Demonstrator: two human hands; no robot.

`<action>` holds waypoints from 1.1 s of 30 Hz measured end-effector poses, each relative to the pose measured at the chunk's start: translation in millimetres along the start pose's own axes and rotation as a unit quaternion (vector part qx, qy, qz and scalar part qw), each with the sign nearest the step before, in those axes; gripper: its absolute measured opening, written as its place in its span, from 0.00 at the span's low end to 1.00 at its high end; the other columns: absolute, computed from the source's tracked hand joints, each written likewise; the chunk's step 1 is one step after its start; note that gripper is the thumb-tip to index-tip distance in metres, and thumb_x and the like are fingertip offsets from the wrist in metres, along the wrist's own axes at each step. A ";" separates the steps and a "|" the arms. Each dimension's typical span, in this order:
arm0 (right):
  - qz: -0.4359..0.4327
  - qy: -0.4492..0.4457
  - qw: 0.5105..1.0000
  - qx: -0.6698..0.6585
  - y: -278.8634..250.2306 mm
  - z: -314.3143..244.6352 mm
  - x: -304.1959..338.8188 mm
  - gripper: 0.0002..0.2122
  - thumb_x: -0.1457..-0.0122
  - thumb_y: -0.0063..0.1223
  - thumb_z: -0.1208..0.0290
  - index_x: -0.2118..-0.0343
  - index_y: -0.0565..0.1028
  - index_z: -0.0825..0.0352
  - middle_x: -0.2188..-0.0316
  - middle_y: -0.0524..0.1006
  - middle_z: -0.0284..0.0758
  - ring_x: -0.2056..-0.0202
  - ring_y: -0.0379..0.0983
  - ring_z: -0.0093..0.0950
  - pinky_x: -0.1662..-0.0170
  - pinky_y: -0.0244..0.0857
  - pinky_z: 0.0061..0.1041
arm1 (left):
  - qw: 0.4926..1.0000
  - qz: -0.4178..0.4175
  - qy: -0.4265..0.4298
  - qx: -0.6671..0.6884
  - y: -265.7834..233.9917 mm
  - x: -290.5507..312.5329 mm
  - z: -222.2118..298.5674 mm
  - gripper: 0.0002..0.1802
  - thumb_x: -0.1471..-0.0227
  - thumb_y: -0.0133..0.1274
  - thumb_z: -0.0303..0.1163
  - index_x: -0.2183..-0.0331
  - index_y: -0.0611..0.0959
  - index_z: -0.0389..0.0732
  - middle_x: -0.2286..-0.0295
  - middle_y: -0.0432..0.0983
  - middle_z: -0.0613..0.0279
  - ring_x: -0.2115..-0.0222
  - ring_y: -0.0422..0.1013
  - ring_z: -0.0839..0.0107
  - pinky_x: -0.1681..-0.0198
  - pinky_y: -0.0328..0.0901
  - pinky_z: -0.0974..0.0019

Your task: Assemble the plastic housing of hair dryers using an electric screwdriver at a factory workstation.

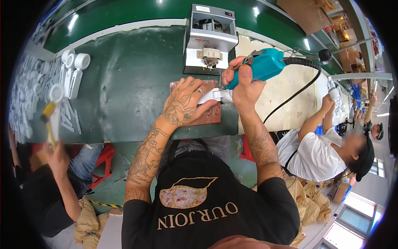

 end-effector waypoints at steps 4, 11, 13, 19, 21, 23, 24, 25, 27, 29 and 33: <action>0.003 0.007 1.000 -0.010 -2.8 9.5 0.4 0.21 0.36 0.56 0.52 0.65 0.70 0.70 0.80 0.69 0.34 0.79 0.66 0.26 0.73 0.65 0.28 | 0.999 -0.024 0.003 -0.028 1.5 -5.2 4.8 0.24 0.44 0.56 0.48 0.52 0.81 0.43 0.60 0.73 0.60 0.57 0.68 0.59 0.49 0.63 0.53; 0.001 0.025 1.000 -0.017 3.2 13.3 1.4 0.18 0.35 0.56 0.57 0.68 0.68 0.69 0.80 0.68 0.33 0.79 0.66 0.25 0.74 0.64 0.27 | 0.999 -0.008 0.005 -0.047 1.0 -2.8 6.4 0.22 0.45 0.58 0.47 0.61 0.79 0.37 0.60 0.71 0.56 0.57 0.67 0.54 0.50 0.63 0.52; -0.002 0.028 1.000 -0.014 3.5 14.9 2.0 0.18 0.35 0.56 0.57 0.67 0.68 0.69 0.80 0.68 0.33 0.79 0.66 0.25 0.74 0.64 0.27 | 0.998 -0.016 0.006 -0.058 1.1 -0.9 4.8 0.23 0.44 0.56 0.48 0.57 0.79 0.38 0.59 0.72 0.56 0.57 0.67 0.55 0.49 0.63 0.52; -0.013 0.054 0.995 0.086 8.2 6.8 -16.6 0.20 0.34 0.55 0.55 0.63 0.71 0.73 0.79 0.70 0.35 0.78 0.68 0.26 0.72 0.65 0.27 | 0.999 -0.022 0.002 -0.038 -1.7 -0.9 4.4 0.23 0.42 0.53 0.47 0.56 0.81 0.37 0.58 0.73 0.54 0.55 0.68 0.55 0.48 0.63 0.51; 0.020 -0.046 0.998 -0.026 15.1 -2.9 -29.5 0.17 0.34 0.56 0.57 0.61 0.73 0.71 0.78 0.73 0.31 0.77 0.70 0.21 0.73 0.65 0.22 | 1.000 -0.013 0.007 -0.022 -0.4 0.6 4.4 0.22 0.42 0.52 0.45 0.57 0.82 0.37 0.58 0.73 0.55 0.55 0.68 0.56 0.48 0.63 0.51; -0.002 -0.088 0.996 -0.031 28.4 -4.2 -41.1 0.19 0.34 0.56 0.56 0.61 0.72 0.72 0.78 0.72 0.33 0.77 0.70 0.24 0.72 0.66 0.25 | 0.999 -0.016 0.001 -0.028 -1.3 0.8 4.2 0.21 0.42 0.51 0.44 0.57 0.82 0.37 0.58 0.73 0.55 0.55 0.68 0.56 0.48 0.63 0.51; -0.012 -0.106 0.994 0.000 33.1 -1.6 -44.8 0.20 0.34 0.55 0.54 0.61 0.71 0.72 0.78 0.71 0.34 0.77 0.69 0.26 0.72 0.66 0.27 | 0.999 -0.020 -0.004 -0.031 -1.6 1.3 3.0 0.20 0.42 0.51 0.43 0.57 0.83 0.37 0.58 0.74 0.55 0.55 0.68 0.56 0.48 0.63 0.51; -0.017 -0.113 0.993 0.019 38.1 2.5 -46.8 0.20 0.35 0.55 0.54 0.62 0.70 0.71 0.79 0.71 0.34 0.77 0.69 0.26 0.72 0.66 0.27 | 0.999 -0.020 -0.005 -0.033 -1.6 2.7 2.1 0.20 0.42 0.51 0.43 0.57 0.83 0.37 0.58 0.74 0.55 0.55 0.68 0.56 0.48 0.63 0.51; -0.040 -0.112 0.993 0.013 36.3 14.4 -48.1 0.19 0.34 0.55 0.55 0.63 0.70 0.71 0.79 0.71 0.34 0.78 0.69 0.26 0.72 0.66 0.27 | 0.999 -0.009 0.004 -0.035 -1.5 2.5 3.9 0.20 0.42 0.50 0.43 0.58 0.83 0.37 0.58 0.74 0.55 0.55 0.68 0.55 0.47 0.62 0.51; -0.045 -0.107 0.993 0.001 37.1 15.6 -46.3 0.18 0.34 0.55 0.57 0.66 0.69 0.70 0.79 0.71 0.34 0.78 0.69 0.25 0.73 0.66 0.26 | 0.999 -0.013 0.000 -0.031 -3.0 0.6 6.2 0.20 0.42 0.50 0.42 0.59 0.83 0.37 0.59 0.74 0.54 0.55 0.68 0.55 0.47 0.62 0.51; -0.036 -0.059 0.998 -0.014 35.3 14.9 -44.8 0.17 0.35 0.56 0.57 0.66 0.70 0.71 0.80 0.70 0.34 0.79 0.69 0.25 0.74 0.66 0.26 | 0.999 -0.008 -0.006 -0.038 -0.6 2.7 3.9 0.19 0.42 0.49 0.42 0.59 0.83 0.37 0.59 0.74 0.54 0.54 0.68 0.55 0.46 0.61 0.52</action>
Point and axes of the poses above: each hand's wrist, its own x-axis away from the middle knuckle, its own y-axis out of the palm, z = x × y, the point moved 6 cm from there along -x, towards the middle knuckle
